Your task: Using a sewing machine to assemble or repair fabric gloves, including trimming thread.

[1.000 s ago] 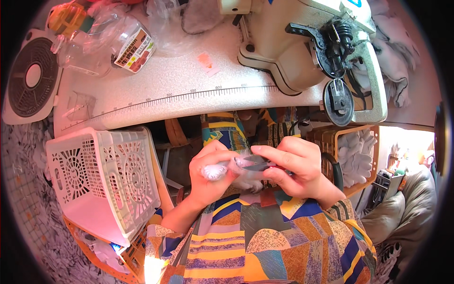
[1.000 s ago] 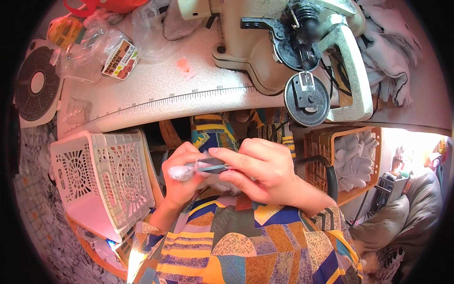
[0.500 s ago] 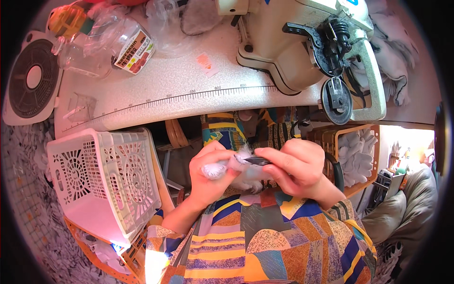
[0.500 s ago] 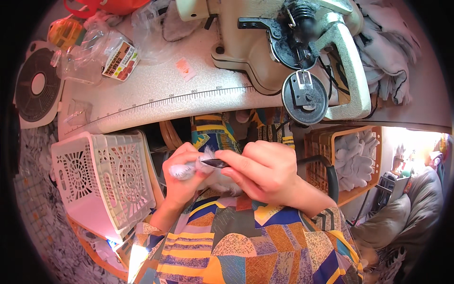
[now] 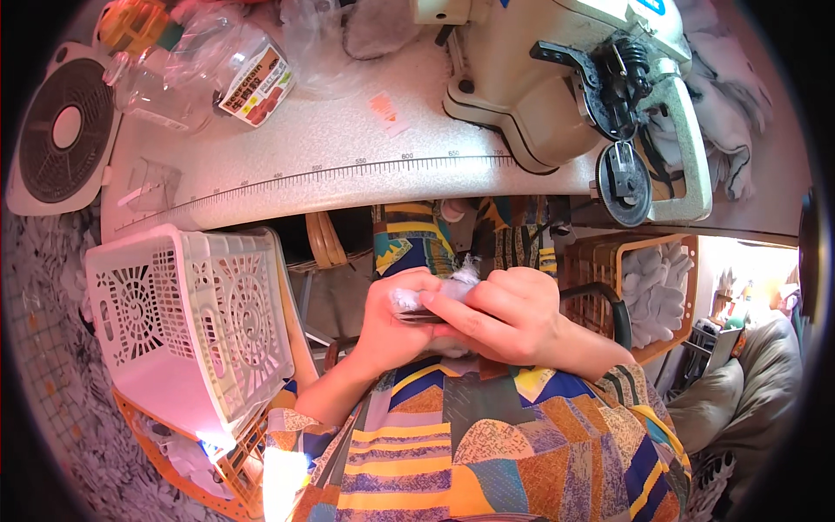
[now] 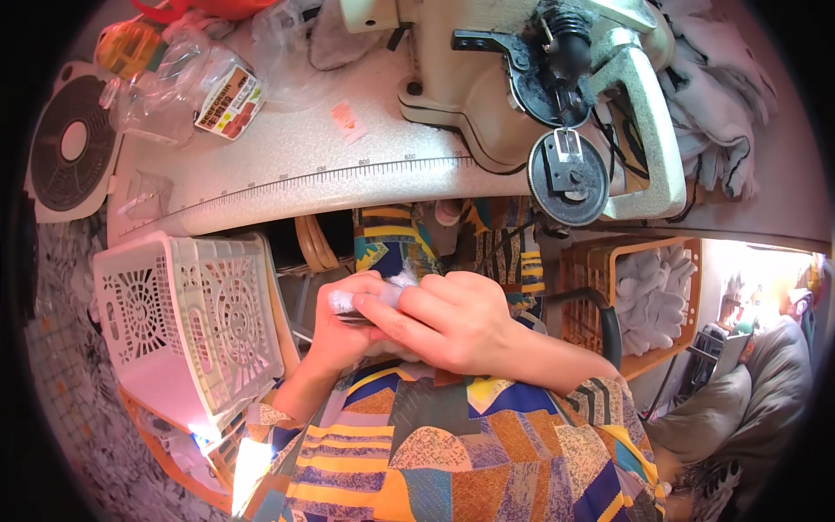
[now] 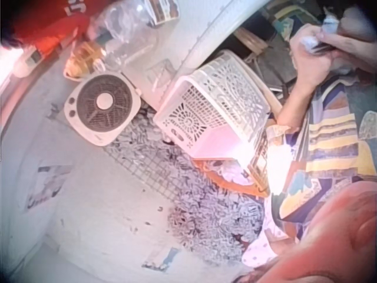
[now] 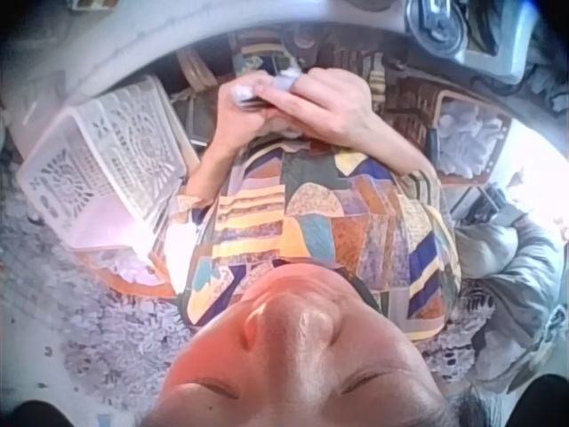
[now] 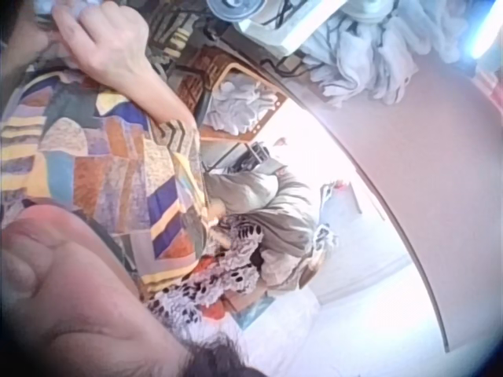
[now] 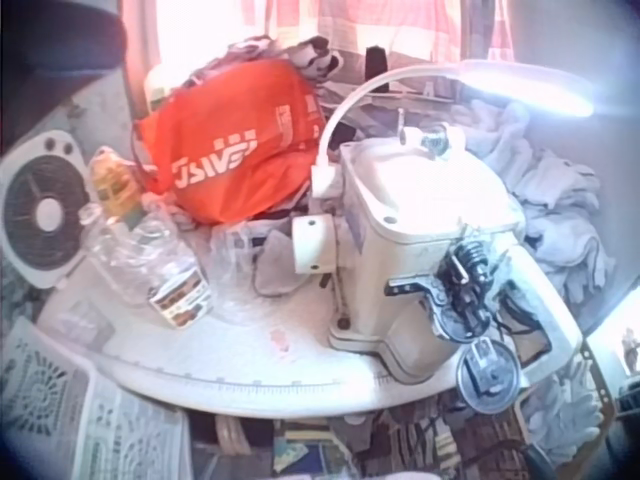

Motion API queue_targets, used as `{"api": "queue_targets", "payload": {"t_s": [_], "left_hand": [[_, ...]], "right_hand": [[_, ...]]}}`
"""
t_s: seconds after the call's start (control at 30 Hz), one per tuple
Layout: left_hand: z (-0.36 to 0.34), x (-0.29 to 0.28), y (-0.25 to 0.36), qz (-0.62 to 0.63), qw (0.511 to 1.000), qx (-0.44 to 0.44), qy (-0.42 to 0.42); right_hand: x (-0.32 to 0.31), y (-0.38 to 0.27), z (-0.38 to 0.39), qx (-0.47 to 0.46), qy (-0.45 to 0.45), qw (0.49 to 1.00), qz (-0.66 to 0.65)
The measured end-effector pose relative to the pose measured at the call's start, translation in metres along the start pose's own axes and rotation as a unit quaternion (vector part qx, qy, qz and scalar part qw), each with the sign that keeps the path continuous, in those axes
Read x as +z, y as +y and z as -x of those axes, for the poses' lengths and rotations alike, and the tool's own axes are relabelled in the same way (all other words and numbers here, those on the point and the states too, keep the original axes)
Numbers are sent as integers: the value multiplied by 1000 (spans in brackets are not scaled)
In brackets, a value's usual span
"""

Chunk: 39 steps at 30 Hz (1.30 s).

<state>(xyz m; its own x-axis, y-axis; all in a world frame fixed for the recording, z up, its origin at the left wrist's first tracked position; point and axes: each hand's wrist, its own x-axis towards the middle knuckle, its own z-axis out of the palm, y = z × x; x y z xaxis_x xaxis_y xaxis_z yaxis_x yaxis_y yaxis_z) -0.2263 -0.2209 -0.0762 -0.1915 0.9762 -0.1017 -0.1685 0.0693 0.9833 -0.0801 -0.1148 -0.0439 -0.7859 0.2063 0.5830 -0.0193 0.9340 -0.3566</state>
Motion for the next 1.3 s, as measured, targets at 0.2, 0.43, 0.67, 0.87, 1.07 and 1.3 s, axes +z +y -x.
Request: {"api": "queue_targets", "payload": {"t_s": [0.2,0.43,0.67,0.87,1.07,1.3], "left_hand": [[1,-1,-8,28,999,-13,-12],[1,1,-7,47,999,-10,-6],[-4,-9,-9,13,996,6,-83],[0,2,-9,-2,998,-43,-38],[-4,0,-3,59,989,-133,-1],[-8,0,-10,79,991,-109,-5]], "right_hand": [[-5,-1,0,4,-27,1000,8],[-7,-1,3,20,-35,999,-15],[-3,-4,-11,77,-33,987,-139],[8,2,-10,82,-42,978,-187],[-15,15,21,374,74,825,-418],[-6,7,27,363,6,879,-308]]}}
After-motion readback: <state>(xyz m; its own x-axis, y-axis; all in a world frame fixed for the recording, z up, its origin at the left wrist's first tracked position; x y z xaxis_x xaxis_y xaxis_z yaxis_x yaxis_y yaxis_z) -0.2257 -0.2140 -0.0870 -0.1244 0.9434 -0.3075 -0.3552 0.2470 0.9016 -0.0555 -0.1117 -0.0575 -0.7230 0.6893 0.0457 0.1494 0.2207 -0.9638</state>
